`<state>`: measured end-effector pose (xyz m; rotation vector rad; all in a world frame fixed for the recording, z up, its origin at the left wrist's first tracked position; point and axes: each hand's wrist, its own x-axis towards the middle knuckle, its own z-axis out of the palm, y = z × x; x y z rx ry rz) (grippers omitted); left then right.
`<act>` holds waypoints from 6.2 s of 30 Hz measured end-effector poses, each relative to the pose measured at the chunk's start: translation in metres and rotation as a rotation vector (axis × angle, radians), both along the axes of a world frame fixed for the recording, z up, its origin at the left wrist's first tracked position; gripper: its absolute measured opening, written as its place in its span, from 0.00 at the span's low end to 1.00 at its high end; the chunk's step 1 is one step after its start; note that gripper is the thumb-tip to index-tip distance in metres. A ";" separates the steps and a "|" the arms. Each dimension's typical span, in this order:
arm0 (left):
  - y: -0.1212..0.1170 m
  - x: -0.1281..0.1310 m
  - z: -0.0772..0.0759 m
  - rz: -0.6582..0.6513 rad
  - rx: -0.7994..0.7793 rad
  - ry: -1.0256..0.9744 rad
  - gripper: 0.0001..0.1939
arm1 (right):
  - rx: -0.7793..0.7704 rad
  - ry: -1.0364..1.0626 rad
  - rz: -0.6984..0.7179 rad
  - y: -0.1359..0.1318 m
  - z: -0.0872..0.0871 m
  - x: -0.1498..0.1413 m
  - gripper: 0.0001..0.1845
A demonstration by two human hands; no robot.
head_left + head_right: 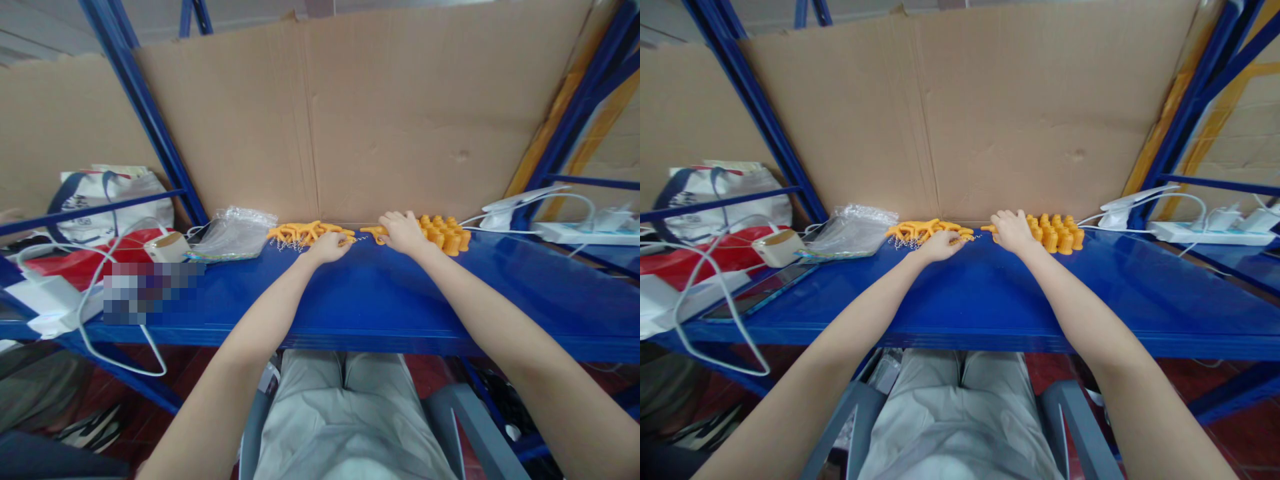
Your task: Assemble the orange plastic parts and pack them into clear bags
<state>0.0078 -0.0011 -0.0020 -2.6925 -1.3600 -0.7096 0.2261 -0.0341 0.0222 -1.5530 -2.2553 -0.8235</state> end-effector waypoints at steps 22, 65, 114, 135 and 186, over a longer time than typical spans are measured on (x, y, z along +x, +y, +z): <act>0.000 -0.005 0.008 0.119 0.203 -0.057 0.09 | -0.392 0.302 -0.566 0.026 0.005 0.060 0.32; 0.027 -0.008 -0.030 0.319 -0.009 0.045 0.27 | -0.402 0.236 -0.286 0.009 -0.023 -0.013 0.27; -0.005 0.021 -0.005 -0.081 0.300 0.191 0.11 | -0.111 -0.053 0.187 -0.007 -0.006 -0.029 0.11; 0.008 0.013 0.011 -0.148 -0.156 -0.237 0.02 | -0.011 -0.062 0.276 -0.007 -0.001 -0.030 0.15; -0.035 0.034 0.012 -0.026 0.294 0.039 0.14 | -0.234 -0.118 -0.092 -0.019 0.005 -0.042 0.21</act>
